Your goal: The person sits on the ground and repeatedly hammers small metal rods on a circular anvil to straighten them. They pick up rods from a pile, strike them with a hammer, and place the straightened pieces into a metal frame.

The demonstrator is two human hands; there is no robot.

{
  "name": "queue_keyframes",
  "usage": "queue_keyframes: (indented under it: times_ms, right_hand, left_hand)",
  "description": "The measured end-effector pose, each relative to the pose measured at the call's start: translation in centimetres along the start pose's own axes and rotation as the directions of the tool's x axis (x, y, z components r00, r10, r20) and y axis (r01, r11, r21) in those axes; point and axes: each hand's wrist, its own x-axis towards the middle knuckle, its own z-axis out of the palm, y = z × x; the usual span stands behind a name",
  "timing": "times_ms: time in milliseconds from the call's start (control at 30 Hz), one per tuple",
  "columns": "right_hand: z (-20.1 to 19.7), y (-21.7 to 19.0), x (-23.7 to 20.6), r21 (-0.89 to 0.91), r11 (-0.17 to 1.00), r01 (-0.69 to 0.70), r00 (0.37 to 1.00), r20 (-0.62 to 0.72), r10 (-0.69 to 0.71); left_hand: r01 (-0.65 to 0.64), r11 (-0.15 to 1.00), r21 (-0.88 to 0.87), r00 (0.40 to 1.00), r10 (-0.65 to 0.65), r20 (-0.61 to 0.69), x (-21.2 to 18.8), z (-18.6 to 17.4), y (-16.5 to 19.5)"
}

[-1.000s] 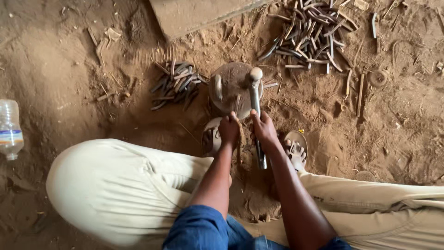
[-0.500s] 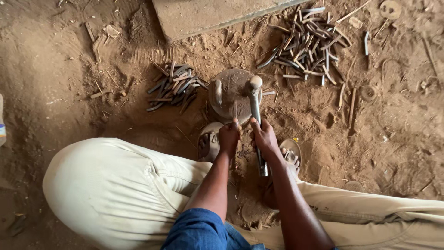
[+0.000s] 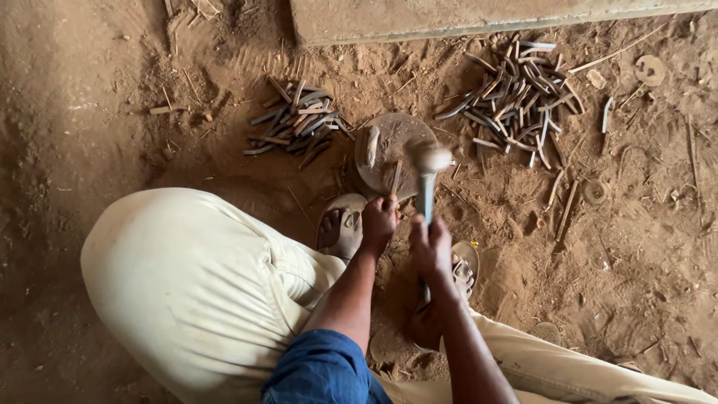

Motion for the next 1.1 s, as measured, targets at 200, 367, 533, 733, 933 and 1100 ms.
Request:
queue_keyframes:
  times_ms: [200, 367, 533, 733, 933, 1100]
  right_hand:
    - [-0.3, -3.3, -0.2, -0.090, 0.969, -0.232, 0.970, 0.058, 0.238]
    - [-2.2, -5.2, -1.8, 0.287, 0.952, 0.103, 0.995, -0.049, -0.092]
    - [-2.0, -3.0, -1.8, 0.368, 0.909, 0.198, 0.980, -0.039, -0.197]
    - [1.0, -0.6, -0.3, -0.262, 0.963, -0.063, 0.993, 0.081, 0.087]
    - [0.8, 0.4, -0.6, -0.244, 0.969, -0.031, 0.999, 0.007, 0.034]
    - [-0.2, 0.9, 0.5, -0.015, 0.962, -0.273, 0.958, 0.083, 0.273]
  left_hand:
    - [-0.056, 0.996, 0.062, 0.998, 0.058, -0.027, -0.2, 0.3, 0.8]
    - [0.033, 0.993, 0.115, 0.998, -0.025, -0.066, -0.4, 0.6, 0.5]
    - [0.044, 0.997, 0.060, 0.997, -0.040, -0.064, -0.4, 0.6, 0.3]
    - [-0.229, 0.966, 0.122, 0.956, 0.246, -0.161, 0.5, 0.6, -0.2]
    - [0.048, 0.999, -0.017, 0.997, -0.049, -0.065, 0.2, 0.1, 0.4]
    - [0.003, 0.983, 0.182, 0.994, 0.017, -0.105, -0.2, -0.7, 1.7]
